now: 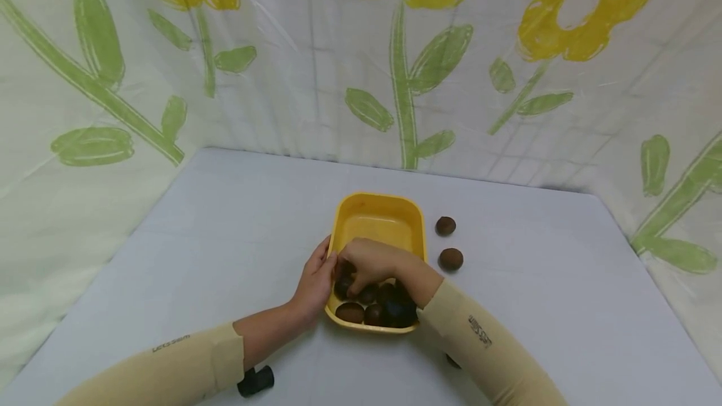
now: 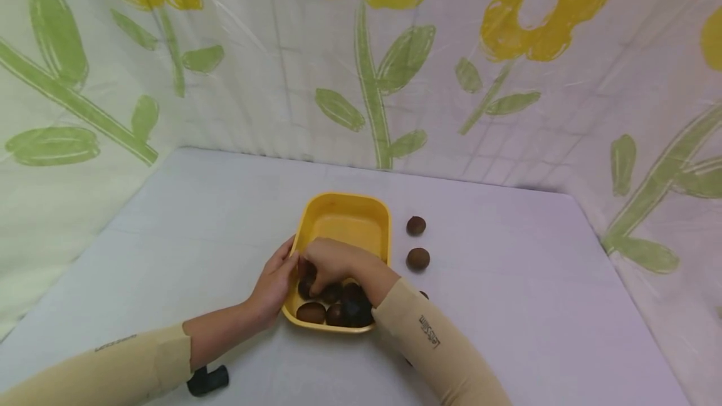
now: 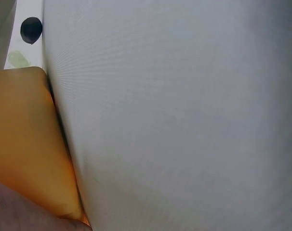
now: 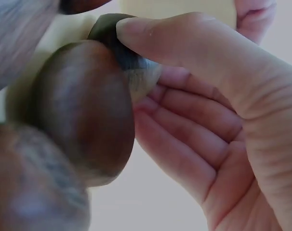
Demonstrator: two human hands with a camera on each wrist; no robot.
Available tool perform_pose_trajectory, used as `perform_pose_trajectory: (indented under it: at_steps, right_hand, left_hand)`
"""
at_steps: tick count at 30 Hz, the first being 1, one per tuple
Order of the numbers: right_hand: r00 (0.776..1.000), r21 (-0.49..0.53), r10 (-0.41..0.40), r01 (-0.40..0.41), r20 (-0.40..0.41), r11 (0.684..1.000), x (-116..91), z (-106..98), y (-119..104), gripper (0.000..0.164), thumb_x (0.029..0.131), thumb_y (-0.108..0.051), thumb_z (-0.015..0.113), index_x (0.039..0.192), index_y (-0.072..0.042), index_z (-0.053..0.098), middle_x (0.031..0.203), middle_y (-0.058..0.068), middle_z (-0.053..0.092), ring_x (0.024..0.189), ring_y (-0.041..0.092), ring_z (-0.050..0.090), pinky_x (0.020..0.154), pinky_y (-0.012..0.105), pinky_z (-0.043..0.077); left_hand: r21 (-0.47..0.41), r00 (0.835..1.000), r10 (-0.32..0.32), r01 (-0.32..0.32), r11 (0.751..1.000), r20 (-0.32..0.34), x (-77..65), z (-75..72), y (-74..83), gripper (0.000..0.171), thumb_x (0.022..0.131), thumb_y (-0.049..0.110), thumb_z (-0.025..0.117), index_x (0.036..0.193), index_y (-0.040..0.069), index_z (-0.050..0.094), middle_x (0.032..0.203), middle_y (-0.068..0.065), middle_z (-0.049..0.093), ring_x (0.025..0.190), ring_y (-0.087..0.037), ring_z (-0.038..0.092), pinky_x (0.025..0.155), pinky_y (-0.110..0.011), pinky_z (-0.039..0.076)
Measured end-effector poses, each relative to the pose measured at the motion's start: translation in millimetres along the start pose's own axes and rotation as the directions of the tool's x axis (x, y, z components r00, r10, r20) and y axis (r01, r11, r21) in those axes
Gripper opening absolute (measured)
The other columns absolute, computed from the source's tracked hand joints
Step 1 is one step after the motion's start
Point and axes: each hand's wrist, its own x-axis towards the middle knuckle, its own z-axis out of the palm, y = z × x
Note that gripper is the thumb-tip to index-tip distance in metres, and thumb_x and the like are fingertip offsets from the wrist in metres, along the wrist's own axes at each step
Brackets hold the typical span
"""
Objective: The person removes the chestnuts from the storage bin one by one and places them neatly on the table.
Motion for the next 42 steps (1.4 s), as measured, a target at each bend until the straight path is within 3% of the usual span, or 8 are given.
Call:
perform_pose_trajectory:
  at_steps: [6, 13, 20, 26, 37, 42]
  right_hand:
    - [0.997, 0.037, -0.005, 0.008, -0.082, 0.999, -8, -8, 4, 0.020, 0.071, -0.015, 0.080, 0.087, -0.009, 0.071, 0.077, -0.004, 0.067, 0.072, 0.013, 0.057, 0.070, 0.017, 0.048]
    - [0.990, 0.143, 0.025, -0.004, -0.142, 0.990, -22, -23, 5, 0.024, 0.075, -0.014, 0.076, 0.097, -0.007, 0.070, 0.091, -0.001, 0.071, 0.086, 0.007, 0.063, 0.082, 0.021, 0.052]
    - [0.971, 0.272, 0.099, -0.038, -0.216, 0.962, -50, -45, 17, 0.028, 0.079, -0.014, 0.073, 0.105, -0.005, 0.068, 0.102, 0.007, 0.070, 0.100, 0.020, 0.066, 0.090, 0.035, 0.052]
    - [0.923, 0.322, 0.230, -0.126, -0.310, 0.938, -82, -59, 36, 0.031, 0.077, -0.017, 0.076, 0.105, -0.006, 0.068, 0.104, 0.008, 0.070, 0.103, 0.023, 0.066, 0.090, 0.040, 0.052]
    - [0.842, 0.385, 0.358, -0.200, -0.402, 0.901, -134, -73, 69, 0.033, 0.078, -0.016, 0.075, 0.106, -0.002, 0.067, 0.107, 0.016, 0.068, 0.104, 0.029, 0.065, 0.087, 0.035, 0.053]
    - [0.789, 0.400, 0.433, -0.261, -0.436, 0.879, -156, -74, 88, 0.037, 0.077, -0.019, 0.076, 0.109, -0.002, 0.066, 0.110, 0.016, 0.067, 0.101, 0.016, 0.066, 0.085, 0.029, 0.054]
  left_hand:
    - [0.000, 1.000, 0.001, -0.001, 1.000, 0.012, -1.3, 0.1, -0.2, 0.048, 0.103, 0.017, 0.028, 0.148, 0.006, 0.018, 0.154, -0.014, 0.021, 0.141, -0.030, 0.023, 0.112, -0.050, 0.025]
    - [-0.015, 1.000, -0.018, 0.018, 1.000, 0.018, -0.3, -1.0, 0.5, 0.048, 0.103, 0.019, 0.028, 0.149, 0.007, 0.017, 0.155, -0.010, 0.021, 0.141, -0.027, 0.024, 0.113, -0.047, 0.025]
    - [-0.042, 0.999, -0.047, 0.048, 0.998, 0.023, -0.9, -1.5, 0.9, 0.049, 0.103, 0.020, 0.027, 0.149, 0.009, 0.016, 0.155, -0.010, 0.021, 0.139, -0.029, 0.029, 0.113, -0.049, 0.024]
    - [-0.041, 0.999, -0.049, 0.049, 0.998, 0.009, -0.7, -0.9, 1.2, 0.049, 0.103, 0.019, 0.028, 0.149, 0.008, 0.016, 0.156, -0.009, 0.019, 0.142, -0.028, 0.020, 0.116, -0.048, 0.017]
    - [-0.030, 0.998, -0.056, 0.056, 0.998, -0.003, 0.6, -0.7, -1.0, 0.049, 0.103, 0.019, 0.028, 0.149, 0.009, 0.017, 0.156, -0.008, 0.019, 0.143, -0.026, 0.017, 0.116, -0.047, 0.016]
    - [-0.041, 0.999, -0.051, 0.051, 0.998, 0.004, 0.1, -0.6, -0.4, 0.049, 0.103, 0.019, 0.028, 0.149, 0.009, 0.016, 0.156, -0.008, 0.018, 0.143, -0.027, 0.018, 0.116, -0.047, 0.016]
